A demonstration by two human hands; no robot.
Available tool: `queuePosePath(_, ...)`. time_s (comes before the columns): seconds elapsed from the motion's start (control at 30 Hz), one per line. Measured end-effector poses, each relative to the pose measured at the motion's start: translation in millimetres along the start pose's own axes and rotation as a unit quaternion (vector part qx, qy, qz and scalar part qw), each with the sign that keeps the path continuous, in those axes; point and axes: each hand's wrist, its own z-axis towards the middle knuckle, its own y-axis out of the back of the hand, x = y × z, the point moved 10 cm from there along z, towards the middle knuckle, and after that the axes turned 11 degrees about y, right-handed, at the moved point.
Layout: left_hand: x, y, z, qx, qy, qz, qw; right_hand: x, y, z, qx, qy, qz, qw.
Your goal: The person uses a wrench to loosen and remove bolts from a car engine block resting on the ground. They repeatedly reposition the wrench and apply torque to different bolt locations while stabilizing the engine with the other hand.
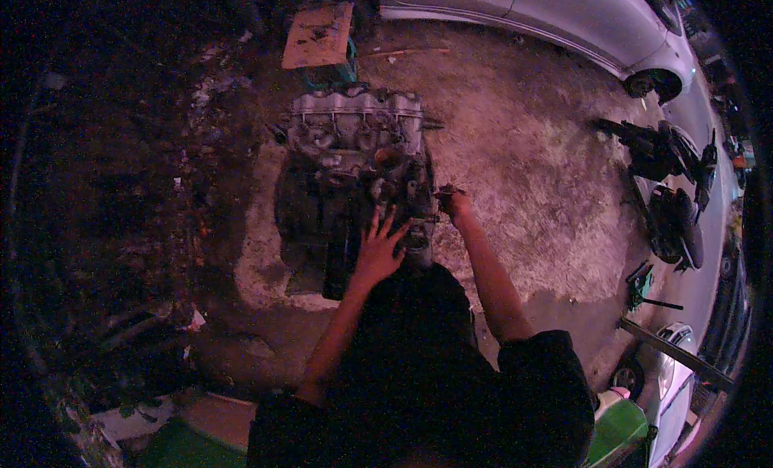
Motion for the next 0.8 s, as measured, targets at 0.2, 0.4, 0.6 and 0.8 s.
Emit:
queuePosePath(0.2, -2, 4, -3, 0.016, 0.022, 0.014, 1.000, 41, 1, -36, -0.036, 0.263, -0.307, 0.914)
queuePosePath(0.4, -2, 4, -3, 0.014, 0.017, 0.011, 1.000, 52, -34, -97, -0.042, 0.193, -0.565, 0.801)
queuePosePath(0.6, -3, 4, -3, 0.014, 0.016, 0.017, 1.000, 64, -67, -119, -0.036, 0.234, -0.562, 0.792)
queuePosePath(0.8, -4, 5, -3, 0.022, 0.022, 0.006, 0.999, 76, -80, -125, -0.036, 0.219, -0.592, 0.775)
